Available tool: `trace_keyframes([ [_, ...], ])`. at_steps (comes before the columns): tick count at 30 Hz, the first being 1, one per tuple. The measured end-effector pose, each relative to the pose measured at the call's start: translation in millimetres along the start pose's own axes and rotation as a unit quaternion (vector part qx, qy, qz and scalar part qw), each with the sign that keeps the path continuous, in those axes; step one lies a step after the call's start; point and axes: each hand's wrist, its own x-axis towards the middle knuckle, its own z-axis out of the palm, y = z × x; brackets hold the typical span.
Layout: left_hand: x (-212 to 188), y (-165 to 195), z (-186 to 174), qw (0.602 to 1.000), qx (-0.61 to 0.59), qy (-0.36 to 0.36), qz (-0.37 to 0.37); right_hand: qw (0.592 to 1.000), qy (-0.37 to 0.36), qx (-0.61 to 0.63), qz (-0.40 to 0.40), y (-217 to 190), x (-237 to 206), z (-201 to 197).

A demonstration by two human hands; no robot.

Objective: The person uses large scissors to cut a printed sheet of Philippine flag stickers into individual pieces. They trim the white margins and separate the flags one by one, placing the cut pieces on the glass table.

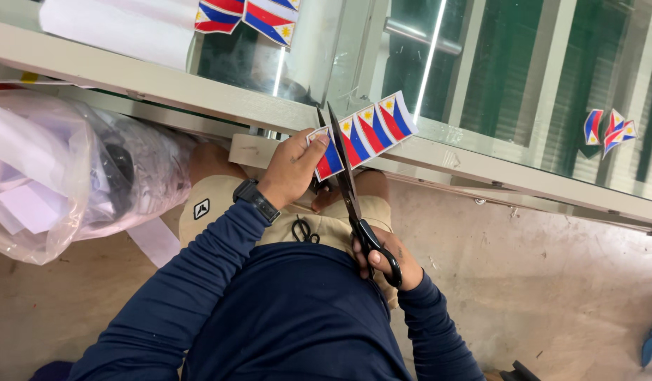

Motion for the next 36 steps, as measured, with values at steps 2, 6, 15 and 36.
trace_keyframes([
  [2, 2.0, -3.1, -2.9, 1.000, -0.012, -0.009, 0.002, 1.000, -0.004, -0.011, -0.003, -2.7, 5.9, 0.9],
  [6, 4.2, -0.6, -2.8, 0.999, -0.026, -0.031, -0.023, 1.000, 0.013, -0.006, -0.011, -6.2, 11.9, 4.2],
  [15, 9.7, 3.5, -1.4, 0.999, -0.005, -0.039, -0.031, 1.000, 0.022, -0.003, -0.006, -7.8, 14.3, 5.1],
  [36, 15.5, 1.8, 0.1, 0.996, -0.040, -0.057, -0.047, 0.998, 0.067, -0.015, -0.005, 4.5, 17.1, 2.8],
])
